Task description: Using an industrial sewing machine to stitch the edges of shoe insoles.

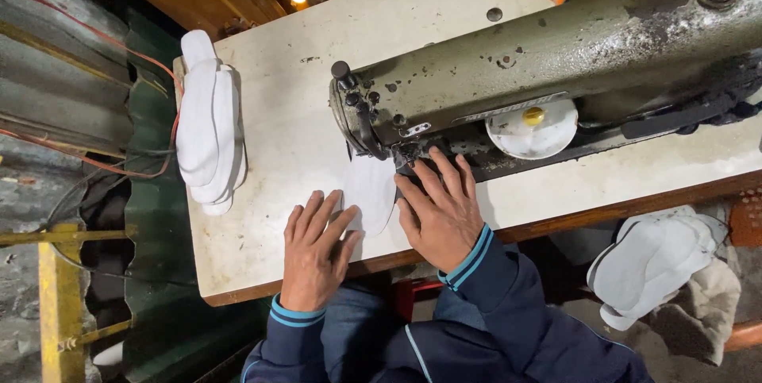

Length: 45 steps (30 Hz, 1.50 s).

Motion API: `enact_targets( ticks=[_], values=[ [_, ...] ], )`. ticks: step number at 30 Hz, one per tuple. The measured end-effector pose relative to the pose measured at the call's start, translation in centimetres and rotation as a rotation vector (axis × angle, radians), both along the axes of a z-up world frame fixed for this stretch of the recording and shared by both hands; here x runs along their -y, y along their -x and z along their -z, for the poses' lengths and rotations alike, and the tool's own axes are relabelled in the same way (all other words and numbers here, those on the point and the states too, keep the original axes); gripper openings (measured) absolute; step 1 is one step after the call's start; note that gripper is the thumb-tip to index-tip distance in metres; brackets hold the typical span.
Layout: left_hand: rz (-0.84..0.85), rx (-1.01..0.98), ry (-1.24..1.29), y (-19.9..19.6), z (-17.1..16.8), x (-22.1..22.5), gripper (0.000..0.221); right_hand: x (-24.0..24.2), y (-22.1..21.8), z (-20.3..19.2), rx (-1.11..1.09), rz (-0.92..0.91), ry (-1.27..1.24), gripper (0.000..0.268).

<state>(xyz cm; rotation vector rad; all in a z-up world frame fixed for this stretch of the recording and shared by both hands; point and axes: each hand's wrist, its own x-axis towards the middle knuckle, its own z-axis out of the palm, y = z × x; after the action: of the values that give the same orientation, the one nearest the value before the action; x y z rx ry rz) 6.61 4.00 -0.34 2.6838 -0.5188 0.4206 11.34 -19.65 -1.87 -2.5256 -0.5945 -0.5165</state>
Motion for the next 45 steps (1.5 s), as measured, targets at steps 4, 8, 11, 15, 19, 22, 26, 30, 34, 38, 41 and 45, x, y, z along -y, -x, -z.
enact_targets(
  ticks=[4,8,11,15,19,22,26,30,34,38,41,45],
  values=[
    [0.050,-0.013,-0.008,-0.8,0.0,-0.5,0.043,0.0,0.0,0.2,0.001,0.006,-0.005,0.036],
    [0.122,-0.023,-0.046,-1.6,-0.2,-0.9,0.048,0.0,-0.1,-0.1,-0.004,0.012,0.001,0.036],
    [0.098,-0.064,-0.033,-2.1,0.0,-0.3,0.044,0.0,-0.2,-0.3,-0.005,-0.001,-0.036,0.033],
    [0.045,-0.116,-0.009,-2.6,0.1,-0.2,0.042,0.0,-0.3,-0.7,-0.038,-0.021,-0.068,0.032],
    [0.048,-0.117,0.014,-2.9,0.3,-0.1,0.041,-0.1,-0.4,-0.4,-0.029,-0.010,-0.076,0.033],
    [0.032,-0.106,0.014,-2.9,0.6,-0.1,0.041,-0.1,-0.4,-0.3,-0.022,-0.019,-0.076,0.032],
    [0.022,-0.093,0.013,-3.0,0.7,-0.1,0.042,-0.2,-0.4,-0.1,-0.011,-0.004,-0.065,0.032],
    [0.014,-0.078,0.015,-3.1,0.8,0.1,0.042,-0.2,-0.3,-0.1,-0.026,-0.003,-0.055,0.033],
    [0.007,-0.081,0.024,-3.1,1.0,0.2,0.043,-0.2,-0.3,-0.3,-0.036,-0.013,-0.053,0.033],
    [-0.015,-0.063,0.032,-3.1,1.2,0.3,0.044,-0.2,-0.1,-0.1,-0.041,-0.010,-0.049,0.034],
    [-0.026,-0.057,0.044,-3.1,1.1,0.5,0.045,-0.1,-0.1,-0.3,-0.050,-0.008,-0.044,0.035],
    [-0.040,-0.027,0.040,-3.3,1.4,0.8,0.047,0.1,0.0,-0.6,-0.065,-0.023,-0.050,0.035]
  ],
)
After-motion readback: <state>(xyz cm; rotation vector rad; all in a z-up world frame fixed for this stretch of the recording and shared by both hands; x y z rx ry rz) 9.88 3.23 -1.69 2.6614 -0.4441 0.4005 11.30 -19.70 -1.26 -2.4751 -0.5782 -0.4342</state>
